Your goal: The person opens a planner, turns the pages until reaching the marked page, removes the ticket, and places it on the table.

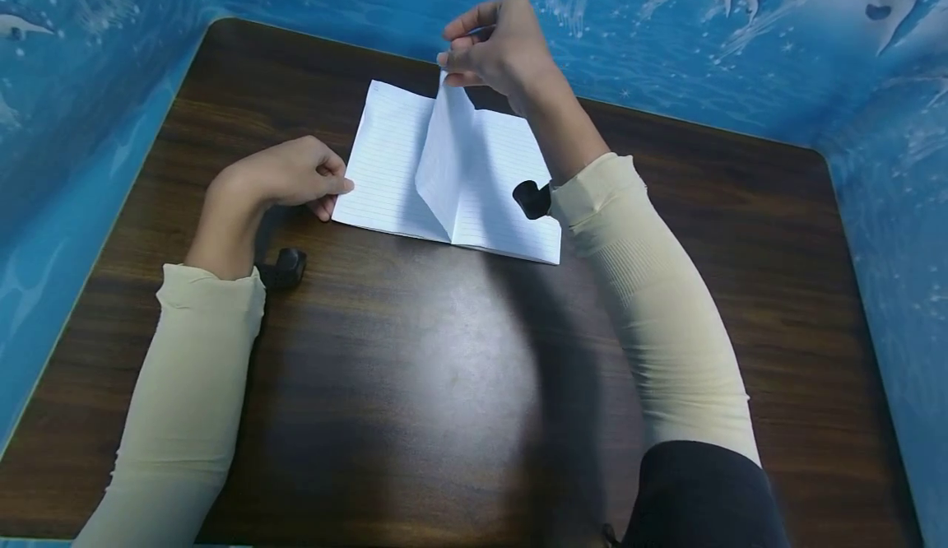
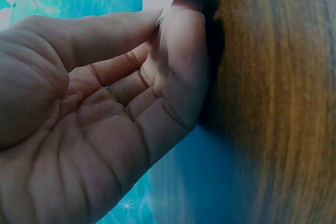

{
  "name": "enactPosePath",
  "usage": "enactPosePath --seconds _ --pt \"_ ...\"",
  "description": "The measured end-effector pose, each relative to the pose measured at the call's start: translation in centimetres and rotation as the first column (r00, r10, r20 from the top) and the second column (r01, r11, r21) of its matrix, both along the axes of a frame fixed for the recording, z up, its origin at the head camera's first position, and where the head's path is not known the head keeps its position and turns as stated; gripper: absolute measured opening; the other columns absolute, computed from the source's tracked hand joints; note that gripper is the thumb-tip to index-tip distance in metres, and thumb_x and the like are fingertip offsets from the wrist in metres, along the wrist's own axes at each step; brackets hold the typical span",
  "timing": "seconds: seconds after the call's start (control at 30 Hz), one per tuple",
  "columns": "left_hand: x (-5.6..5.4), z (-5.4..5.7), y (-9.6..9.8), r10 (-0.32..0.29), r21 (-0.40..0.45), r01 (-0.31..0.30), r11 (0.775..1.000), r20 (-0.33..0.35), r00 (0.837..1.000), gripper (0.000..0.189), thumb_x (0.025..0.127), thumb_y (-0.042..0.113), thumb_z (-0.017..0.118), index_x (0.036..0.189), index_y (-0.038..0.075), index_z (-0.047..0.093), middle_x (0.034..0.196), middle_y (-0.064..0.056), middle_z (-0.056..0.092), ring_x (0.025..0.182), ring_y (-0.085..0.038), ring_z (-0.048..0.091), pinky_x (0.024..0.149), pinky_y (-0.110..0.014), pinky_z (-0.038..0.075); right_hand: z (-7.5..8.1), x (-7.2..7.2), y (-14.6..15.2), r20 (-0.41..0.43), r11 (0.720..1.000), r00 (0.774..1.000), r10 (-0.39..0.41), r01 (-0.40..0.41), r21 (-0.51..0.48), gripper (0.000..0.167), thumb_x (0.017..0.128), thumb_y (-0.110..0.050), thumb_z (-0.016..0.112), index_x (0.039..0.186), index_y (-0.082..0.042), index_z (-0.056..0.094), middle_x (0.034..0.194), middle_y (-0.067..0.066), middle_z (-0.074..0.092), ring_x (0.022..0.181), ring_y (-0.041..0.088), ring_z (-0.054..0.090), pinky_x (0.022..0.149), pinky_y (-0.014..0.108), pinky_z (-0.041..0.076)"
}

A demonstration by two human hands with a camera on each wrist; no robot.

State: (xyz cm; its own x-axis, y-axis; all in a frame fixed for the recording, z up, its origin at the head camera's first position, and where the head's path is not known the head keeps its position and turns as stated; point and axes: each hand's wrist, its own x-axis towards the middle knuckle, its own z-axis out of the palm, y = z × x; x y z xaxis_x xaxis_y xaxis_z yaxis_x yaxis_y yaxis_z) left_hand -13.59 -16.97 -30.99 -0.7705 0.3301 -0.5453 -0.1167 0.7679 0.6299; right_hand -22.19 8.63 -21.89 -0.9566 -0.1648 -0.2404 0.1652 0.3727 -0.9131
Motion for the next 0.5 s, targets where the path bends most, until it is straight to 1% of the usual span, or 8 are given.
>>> enactPosePath --seconds 0.07,0.2,0.27,0.37,0.5 --pt "0.1 -0.1 0.0 -0.002 -0.002 0.002 1.000 0.006 1.000 0.032 0.113 0.018 0.055 0.089 0.001 0.067 0.072 -0.007 0.067 0.070 -0.020 0.064 0.079 -0.040 0.050 -0.5 0.0 -1.0 -0.020 0.999 0.999 0.032 -0.032 0.003 0.019 0.093 0.004 0.077 0.110 -0.003 0.071 0.093 0.007 0.066 0.084 0.018 0.074 0.079 0.026 0.064" --pt "0.4 -0.4 0.1 -0.004 -0.001 0.004 1.000 0.008 1.000 0.033 0.113 0.018 0.054 0.089 0.001 0.068 0.072 -0.007 0.067 0.072 -0.021 0.064 0.080 -0.041 0.050 -1.8 0.0 -3.1 -0.045 0.995 0.995 0.087 -0.085 0.052 0.019 0.094 0.002 0.077 0.111 -0.002 0.071 0.090 0.006 0.064 0.083 0.017 0.074 0.083 0.029 0.065" --pt "0.4 -0.4 0.1 -0.006 0.005 0.006 1.000 0.001 1.000 0.034 0.113 0.018 0.054 0.088 0.000 0.068 0.072 -0.007 0.067 0.071 -0.021 0.064 0.079 -0.040 0.050 -2.4 -0.2 -4.0 -0.028 0.995 0.995 0.094 -0.092 0.039 0.018 0.093 0.004 0.077 0.109 -0.001 0.071 0.088 0.006 0.064 0.084 0.017 0.074 0.084 0.031 0.065" --pt "0.3 -0.4 0.2 -0.013 0.015 0.013 1.000 -0.009 1.000 0.034 0.113 0.018 0.054 0.088 0.000 0.068 0.071 -0.006 0.067 0.070 -0.020 0.064 0.077 -0.038 0.050 -3.2 -0.4 -5.2 0.019 0.997 0.997 0.079 -0.079 -0.002 0.019 0.091 0.008 0.077 0.107 0.001 0.071 0.086 0.007 0.064 0.082 0.018 0.074 0.084 0.033 0.065" --pt "0.2 -0.3 0.5 -0.012 0.020 0.013 1.000 -0.006 1.000 0.033 0.113 0.017 0.053 0.090 0.000 0.069 0.071 -0.005 0.066 0.068 -0.017 0.064 0.074 -0.035 0.051 -4.6 -0.5 -6.3 0.068 0.997 0.994 0.080 -0.080 -0.002 0.025 0.091 0.009 0.077 0.115 0.006 0.071 0.084 0.007 0.063 0.076 0.017 0.071 0.080 0.032 0.066"
